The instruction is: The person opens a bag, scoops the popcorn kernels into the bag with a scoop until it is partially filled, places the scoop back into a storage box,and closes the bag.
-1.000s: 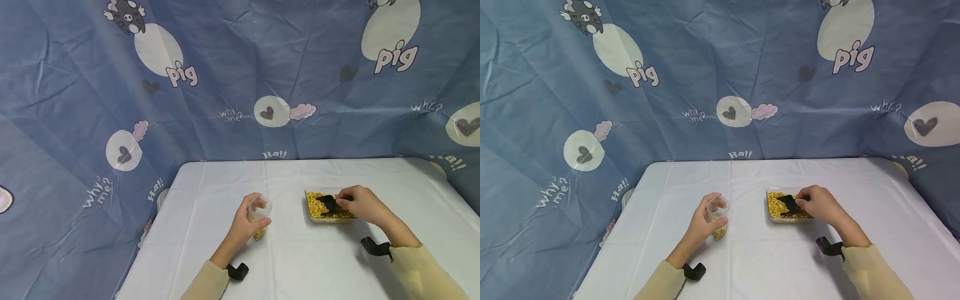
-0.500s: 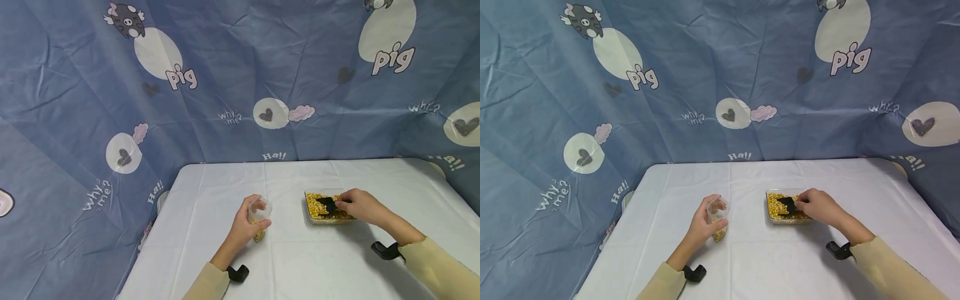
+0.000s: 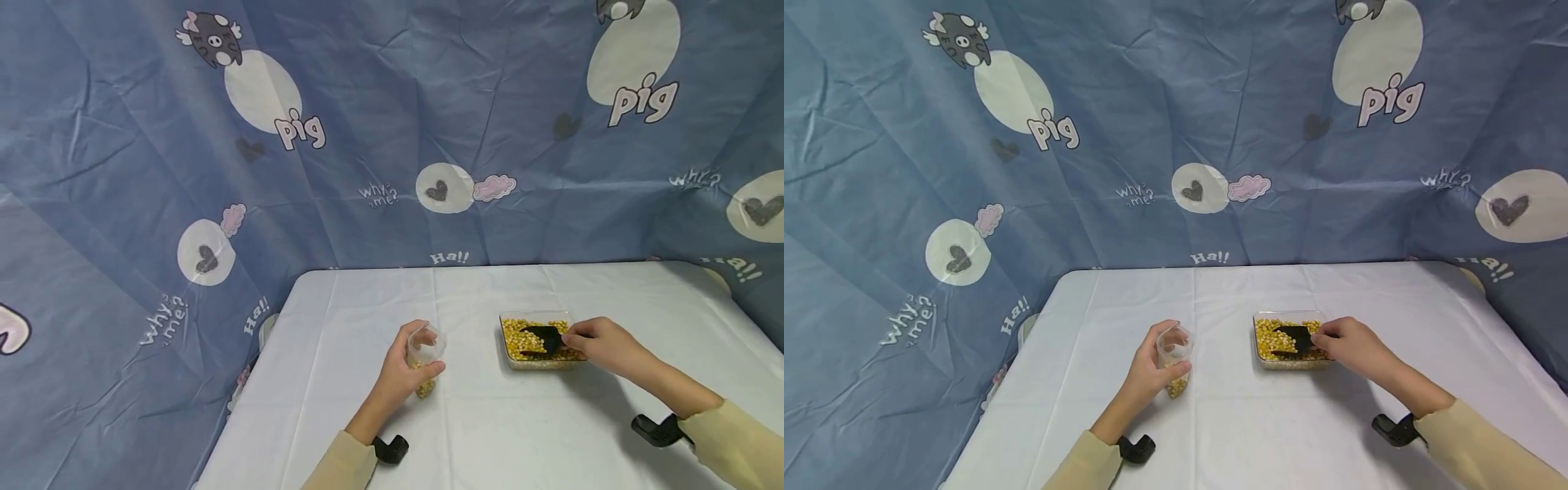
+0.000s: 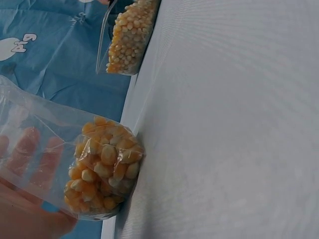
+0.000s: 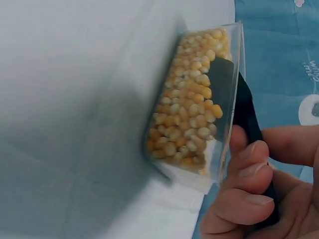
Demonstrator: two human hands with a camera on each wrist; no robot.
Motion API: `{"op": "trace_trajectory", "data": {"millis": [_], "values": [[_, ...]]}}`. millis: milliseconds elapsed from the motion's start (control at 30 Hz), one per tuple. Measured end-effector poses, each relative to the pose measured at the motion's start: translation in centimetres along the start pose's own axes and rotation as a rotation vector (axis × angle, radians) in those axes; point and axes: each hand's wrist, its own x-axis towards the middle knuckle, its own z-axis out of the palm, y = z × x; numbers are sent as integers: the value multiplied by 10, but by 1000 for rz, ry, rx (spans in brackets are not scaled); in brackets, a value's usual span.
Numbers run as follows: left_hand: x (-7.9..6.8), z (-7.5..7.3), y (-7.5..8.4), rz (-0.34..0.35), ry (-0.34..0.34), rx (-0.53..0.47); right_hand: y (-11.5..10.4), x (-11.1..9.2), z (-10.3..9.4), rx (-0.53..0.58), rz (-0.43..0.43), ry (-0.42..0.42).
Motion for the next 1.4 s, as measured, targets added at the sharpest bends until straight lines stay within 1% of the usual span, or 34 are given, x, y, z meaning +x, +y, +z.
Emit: {"op": "trace_trajectory", "data": {"millis": [100, 267, 433, 567, 833, 1033, 1167, 1400], "values": [[0, 1, -1, 7, 0, -5, 3, -6, -1, 58, 40, 11], [0, 1, -1, -1, -8, -8, 7, -18, 0, 159, 97, 33], [-3, 0, 0, -19, -16, -1, 10, -28, 1, 233, 118, 33], [-3, -1, 0, -22, -23, 2, 12, -30, -1, 271, 132, 36], [-2, -1, 1, -31, -27, -2, 12, -33, -6, 309, 118, 52], [-2, -2, 2, -53, -13, 7, 7, -34, -10, 344, 110, 65], [-1, -3, 3, -68, -16, 18, 1, -34, -12, 371, 108, 65], [-1, -3, 3, -64, -25, 16, -4, -33, -16, 412, 97, 69]]}}
